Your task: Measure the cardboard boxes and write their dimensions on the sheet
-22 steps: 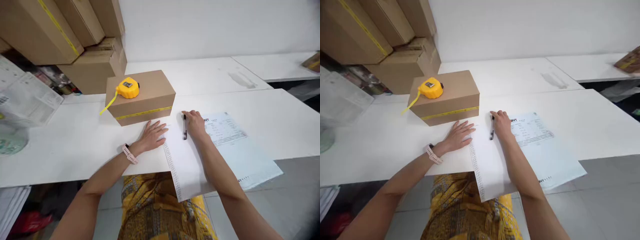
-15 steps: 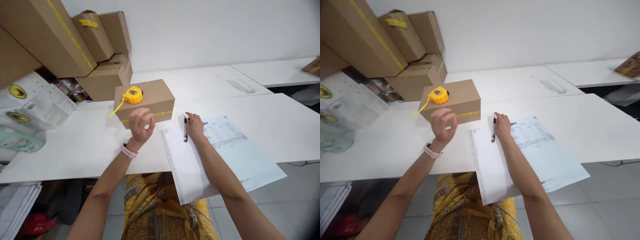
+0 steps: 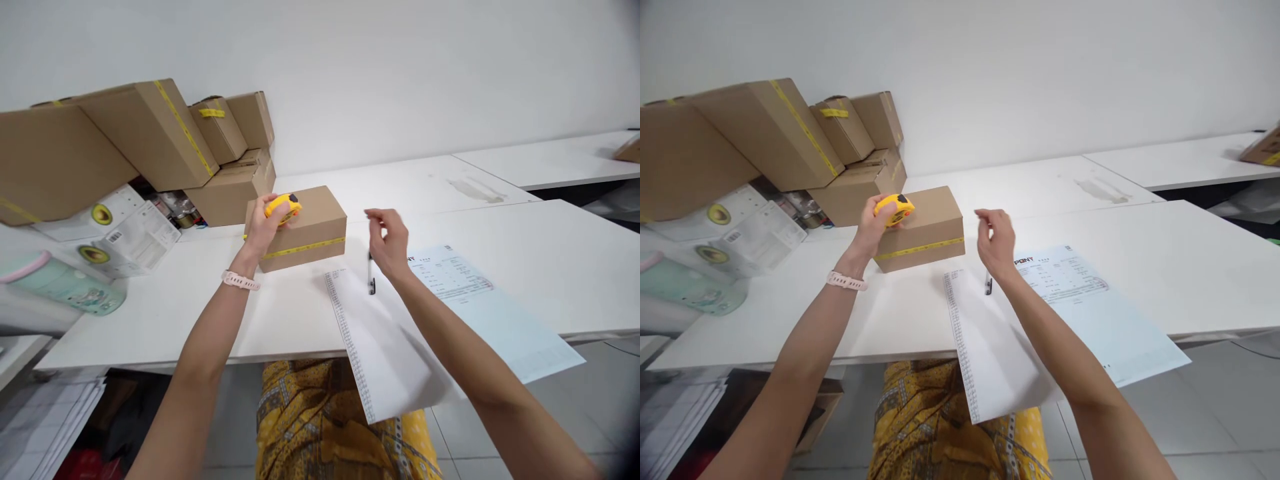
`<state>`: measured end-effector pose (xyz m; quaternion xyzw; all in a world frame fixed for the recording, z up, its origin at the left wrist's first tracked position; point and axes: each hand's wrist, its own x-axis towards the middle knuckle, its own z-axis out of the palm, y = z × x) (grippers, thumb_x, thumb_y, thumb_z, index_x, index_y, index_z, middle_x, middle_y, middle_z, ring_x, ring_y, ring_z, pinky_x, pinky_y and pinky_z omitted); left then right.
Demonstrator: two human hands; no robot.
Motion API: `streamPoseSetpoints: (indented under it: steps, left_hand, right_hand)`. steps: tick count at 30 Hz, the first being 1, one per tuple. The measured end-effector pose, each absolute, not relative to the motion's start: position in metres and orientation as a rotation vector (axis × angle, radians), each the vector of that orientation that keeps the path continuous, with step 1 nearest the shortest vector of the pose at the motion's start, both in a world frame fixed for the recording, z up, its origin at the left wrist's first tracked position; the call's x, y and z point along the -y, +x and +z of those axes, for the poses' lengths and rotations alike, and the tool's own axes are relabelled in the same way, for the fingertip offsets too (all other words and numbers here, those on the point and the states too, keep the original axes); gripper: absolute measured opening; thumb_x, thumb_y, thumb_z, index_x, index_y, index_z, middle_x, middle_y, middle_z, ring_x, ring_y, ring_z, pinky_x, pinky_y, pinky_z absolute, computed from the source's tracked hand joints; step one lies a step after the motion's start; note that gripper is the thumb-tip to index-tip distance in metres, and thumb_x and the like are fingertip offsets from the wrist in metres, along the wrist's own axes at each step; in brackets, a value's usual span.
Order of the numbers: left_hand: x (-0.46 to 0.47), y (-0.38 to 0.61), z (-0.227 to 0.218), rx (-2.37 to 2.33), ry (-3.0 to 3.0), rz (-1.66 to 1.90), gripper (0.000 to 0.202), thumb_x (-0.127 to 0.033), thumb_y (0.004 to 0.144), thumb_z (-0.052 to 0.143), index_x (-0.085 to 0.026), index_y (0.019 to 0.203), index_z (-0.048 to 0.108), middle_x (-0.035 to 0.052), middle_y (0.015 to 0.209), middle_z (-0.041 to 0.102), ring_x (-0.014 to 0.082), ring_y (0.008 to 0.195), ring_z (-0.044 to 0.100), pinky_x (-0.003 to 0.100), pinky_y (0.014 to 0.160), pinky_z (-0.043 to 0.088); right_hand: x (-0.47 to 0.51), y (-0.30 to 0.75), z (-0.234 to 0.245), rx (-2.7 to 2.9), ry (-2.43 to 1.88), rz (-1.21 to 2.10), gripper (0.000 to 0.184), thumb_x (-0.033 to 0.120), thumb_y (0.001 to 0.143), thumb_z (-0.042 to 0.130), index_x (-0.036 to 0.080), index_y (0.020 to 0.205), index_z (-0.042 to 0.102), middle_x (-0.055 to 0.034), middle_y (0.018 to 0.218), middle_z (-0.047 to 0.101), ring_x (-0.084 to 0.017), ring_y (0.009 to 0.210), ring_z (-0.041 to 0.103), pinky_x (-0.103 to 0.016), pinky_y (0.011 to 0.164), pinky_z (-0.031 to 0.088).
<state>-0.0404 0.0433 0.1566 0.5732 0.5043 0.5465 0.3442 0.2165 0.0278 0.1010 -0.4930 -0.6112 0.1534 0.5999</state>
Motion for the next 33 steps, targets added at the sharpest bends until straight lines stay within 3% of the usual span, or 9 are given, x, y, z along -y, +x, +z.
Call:
streamPoseSetpoints:
  steps: [2, 4, 7, 13, 16, 19, 27, 33]
  left_hand:
    - [-0.033, -0.033, 0.167, -1.068, 1.399, 1.367, 0.049, -0.056, 0.082, 0.065, -0.018, 0.113, 0.055, 0.0117, 0.110, 0.066, 0.0238, 0.092, 0.068, 0.028, 0.057, 0.050]
    - [-0.026, -0.026, 0.177, -0.980, 1.376, 1.320, 0.048, -0.057, 0.081, 0.065, -0.017, 0.107, 0.059, 0.0111, 0.101, 0.067, 0.0209, 0.081, 0.067, 0.025, 0.049, 0.044]
    - [-0.021, -0.023, 0.184, -1.014, 1.378, 1.292, 0.048, -0.057, 0.079, 0.069, -0.017, 0.104, 0.061, 0.0088, 0.093, 0.067, 0.0175, 0.071, 0.065, 0.023, 0.045, 0.040]
    - [-0.021, -0.032, 0.187, -1.045, 1.387, 1.223, 0.047, -0.056, 0.079, 0.070, -0.017, 0.103, 0.062, 0.0071, 0.088, 0.068, 0.0142, 0.061, 0.061, 0.022, 0.044, 0.038]
    - [-0.025, -0.046, 0.194, -1.048, 1.387, 1.228, 0.046, -0.054, 0.078, 0.070, -0.017, 0.104, 0.064, 0.0072, 0.089, 0.069, 0.0152, 0.064, 0.063, 0.022, 0.045, 0.039]
    - [-0.032, -0.077, 0.201, -1.114, 1.383, 1.287, 0.044, -0.051, 0.076, 0.071, -0.016, 0.103, 0.065, 0.0079, 0.093, 0.071, 0.0166, 0.070, 0.065, 0.021, 0.045, 0.039]
    - [-0.049, -0.176, 0.189, -1.324, 1.258, 1.216, 0.035, -0.040, 0.073, 0.072, -0.016, 0.098, 0.067, 0.0046, 0.081, 0.070, 0.0134, 0.056, 0.057, 0.020, 0.041, 0.040]
    - [-0.058, -0.198, 0.172, -1.421, 1.151, 1.171, 0.039, -0.040, 0.073, 0.070, -0.018, 0.105, 0.067, 0.0065, 0.083, 0.073, 0.0183, 0.060, 0.066, 0.024, 0.048, 0.051]
  right_hand:
    - [-0.026, 0.201, 0.133, 1.390, -1.085, 0.893, 0.026, 0.033, 0.097, 0.046, 0.022, 0.107, 0.067, -0.0087, 0.103, 0.071, -0.020, 0.097, 0.065, -0.036, 0.087, 0.053]
    - [-0.029, 0.188, 0.157, 1.335, -1.020, 1.356, 0.038, 0.048, 0.100, 0.043, 0.019, 0.100, 0.069, -0.0103, 0.097, 0.073, -0.020, 0.088, 0.068, -0.033, 0.079, 0.056]
    - [-0.036, 0.172, 0.175, 1.298, -0.997, 1.641, 0.058, 0.065, 0.098, 0.038, 0.018, 0.083, 0.068, -0.0120, 0.088, 0.074, -0.019, 0.075, 0.068, -0.032, 0.069, 0.055]
    - [-0.042, 0.148, 0.183, 1.322, -1.165, 1.599, 0.060, 0.074, 0.091, 0.047, 0.021, 0.063, 0.055, -0.0059, 0.068, 0.065, -0.015, 0.058, 0.057, -0.028, 0.056, 0.047]
    - [-0.057, 0.143, 0.187, 1.295, -1.112, 1.532, 0.049, 0.060, 0.092, 0.059, 0.021, 0.064, 0.051, -0.0004, 0.061, 0.055, -0.012, 0.054, 0.050, -0.026, 0.054, 0.044]
    - [-0.085, 0.157, 0.187, 1.224, -1.097, 1.396, 0.036, 0.041, 0.097, 0.058, 0.020, 0.068, 0.051, 0.0022, 0.063, 0.051, -0.010, 0.054, 0.046, -0.024, 0.056, 0.042]
    - [-0.143, 0.201, 0.138, 1.255, -1.470, 1.132, 0.028, 0.038, 0.091, 0.055, 0.021, 0.068, 0.050, -0.0009, 0.066, 0.053, -0.014, 0.061, 0.047, -0.030, 0.067, 0.042]
    - [-0.157, 0.185, 0.119, 1.356, -1.520, 1.063, 0.026, 0.043, 0.088, 0.054, 0.021, 0.075, 0.055, -0.0059, 0.079, 0.062, -0.018, 0.070, 0.052, -0.032, 0.069, 0.041]
